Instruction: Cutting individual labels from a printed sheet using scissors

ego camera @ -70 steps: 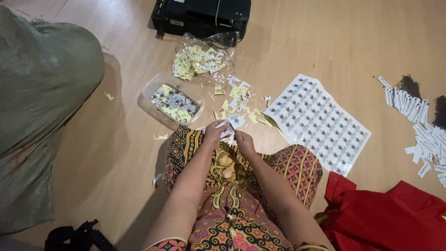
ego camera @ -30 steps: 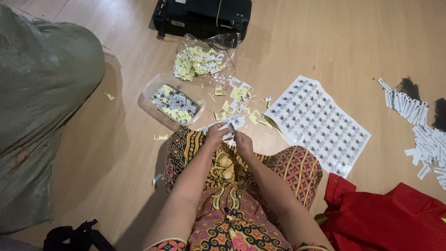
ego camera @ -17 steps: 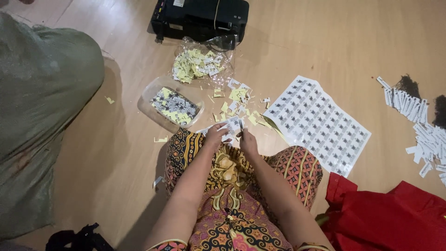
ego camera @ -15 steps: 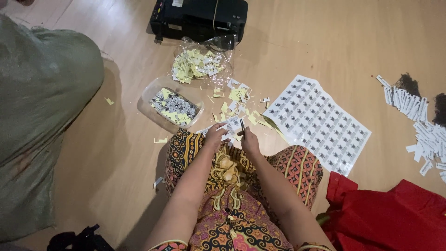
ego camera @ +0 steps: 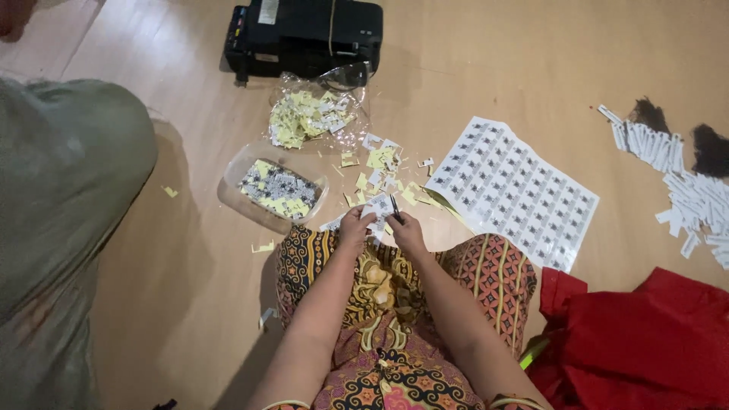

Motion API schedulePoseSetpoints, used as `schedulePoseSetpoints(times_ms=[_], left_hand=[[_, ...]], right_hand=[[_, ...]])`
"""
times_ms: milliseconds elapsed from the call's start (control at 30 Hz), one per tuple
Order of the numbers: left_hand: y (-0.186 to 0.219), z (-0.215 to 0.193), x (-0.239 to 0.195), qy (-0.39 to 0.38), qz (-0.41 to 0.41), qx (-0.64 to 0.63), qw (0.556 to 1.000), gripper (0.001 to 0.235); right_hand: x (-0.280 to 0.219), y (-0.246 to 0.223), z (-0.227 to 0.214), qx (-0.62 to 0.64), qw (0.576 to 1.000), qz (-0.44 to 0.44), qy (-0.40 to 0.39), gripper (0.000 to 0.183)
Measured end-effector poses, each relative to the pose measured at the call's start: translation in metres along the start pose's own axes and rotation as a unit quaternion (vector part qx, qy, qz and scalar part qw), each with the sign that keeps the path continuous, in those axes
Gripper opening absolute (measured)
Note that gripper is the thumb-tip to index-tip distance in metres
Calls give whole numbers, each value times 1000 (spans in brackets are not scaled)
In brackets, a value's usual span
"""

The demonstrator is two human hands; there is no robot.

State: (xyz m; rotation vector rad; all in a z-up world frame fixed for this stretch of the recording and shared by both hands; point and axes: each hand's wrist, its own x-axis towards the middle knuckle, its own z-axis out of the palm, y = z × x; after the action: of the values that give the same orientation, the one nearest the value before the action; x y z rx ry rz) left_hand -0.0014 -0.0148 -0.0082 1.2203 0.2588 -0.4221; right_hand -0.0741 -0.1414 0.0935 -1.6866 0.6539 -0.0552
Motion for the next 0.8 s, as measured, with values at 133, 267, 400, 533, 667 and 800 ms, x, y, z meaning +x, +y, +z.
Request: schedulePoseSetpoints(times_ms=[133,267,400,533,667,800], left_hand=[[4,-1,9,39,7,-45,998,43],[-2,-1,20,75,-16,-68,995,36],[-8,-3,29,93,-25,-57,994,28],[3,-4,19,87,-38,-40,995,24],[-6,-14,28,83,-27,15,996,20],[-5,-12,25,110,-4,105,988,14]], right_hand=[[-3,2,15,39,998,11,39,16],[7,11,27,27,997,25,69,16],[17,31,35,-50,994,25,97,23],[0,14,47,-65,989,35,126,23],[0,17,55,-102,985,22,136,26],[0,9,61,-183,971,25,150,32]])
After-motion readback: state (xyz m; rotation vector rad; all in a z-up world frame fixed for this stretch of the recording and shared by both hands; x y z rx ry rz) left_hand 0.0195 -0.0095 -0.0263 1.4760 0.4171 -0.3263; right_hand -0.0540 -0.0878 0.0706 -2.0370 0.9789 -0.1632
